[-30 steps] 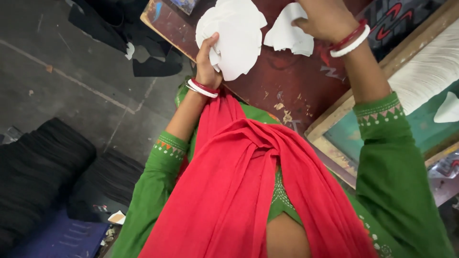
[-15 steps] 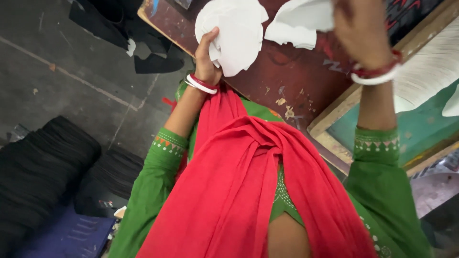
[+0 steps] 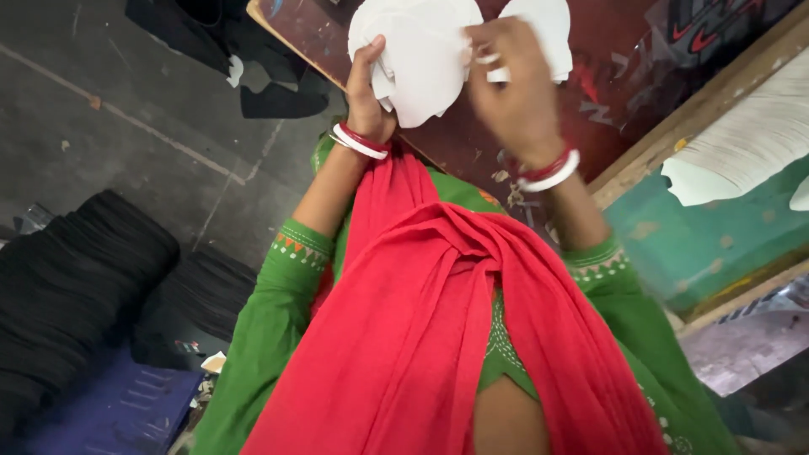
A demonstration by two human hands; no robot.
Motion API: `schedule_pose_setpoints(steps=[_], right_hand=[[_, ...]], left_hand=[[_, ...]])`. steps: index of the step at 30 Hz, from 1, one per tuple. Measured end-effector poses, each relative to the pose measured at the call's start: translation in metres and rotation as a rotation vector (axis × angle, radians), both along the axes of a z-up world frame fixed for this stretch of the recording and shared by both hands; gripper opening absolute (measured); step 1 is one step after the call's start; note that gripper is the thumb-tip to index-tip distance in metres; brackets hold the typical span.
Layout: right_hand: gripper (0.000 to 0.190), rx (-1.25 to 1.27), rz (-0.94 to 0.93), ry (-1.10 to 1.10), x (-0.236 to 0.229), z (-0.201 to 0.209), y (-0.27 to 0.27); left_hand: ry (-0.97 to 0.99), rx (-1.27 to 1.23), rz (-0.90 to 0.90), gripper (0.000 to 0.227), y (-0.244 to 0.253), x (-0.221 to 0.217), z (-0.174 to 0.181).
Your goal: The person sorts white fabric pieces from a plastic bag onto a wooden table. They separate the pieces by hand, arranging them into two distinct piles on the surface.
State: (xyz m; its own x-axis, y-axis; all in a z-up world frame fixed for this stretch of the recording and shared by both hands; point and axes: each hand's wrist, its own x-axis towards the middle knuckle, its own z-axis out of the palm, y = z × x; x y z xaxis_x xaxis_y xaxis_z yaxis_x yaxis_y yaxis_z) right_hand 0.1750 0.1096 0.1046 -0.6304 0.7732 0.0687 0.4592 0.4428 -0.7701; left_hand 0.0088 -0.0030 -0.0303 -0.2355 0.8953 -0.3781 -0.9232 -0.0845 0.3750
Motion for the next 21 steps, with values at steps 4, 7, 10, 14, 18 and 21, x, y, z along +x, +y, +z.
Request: schedule_pose_setpoints(steps=[4,7,10,14,18,21], right_hand=[[0.049,0.364,0.274,0.027,-0.035,0.024,-0.015],[0.048,0.202,0.229,-0.126,-0.027,-0.002,-0.007],[0.019,0.001,0.198,-0.21,-0.014,0.001,0.001],[0.024,0.005,0.158,-0.004,0.028,0.04,0.024],[0.028,-0.287,0.08,0.105,0.073,0.031,0.054],[0.025,-0.469,0.086,0.107,0.102,-0.022,0.072]], left_hand=[[-0.047,-0.062,0.046,0.05,0.0,0.003,-0.027],[-0.035,-0.046,0.012,0.048,-0.002,0.004,-0.033],[-0.03,-0.052,-0.019,0.055,0.0,0.002,-0.016],[-0.034,0.034,-0.013,0.058,0.0,0.0,0.003],[-0.069,0.03,-0.047,0.061,0.002,-0.002,0.005],[-0.068,0.053,-0.054,0.06,0.003,-0.002,0.004]])
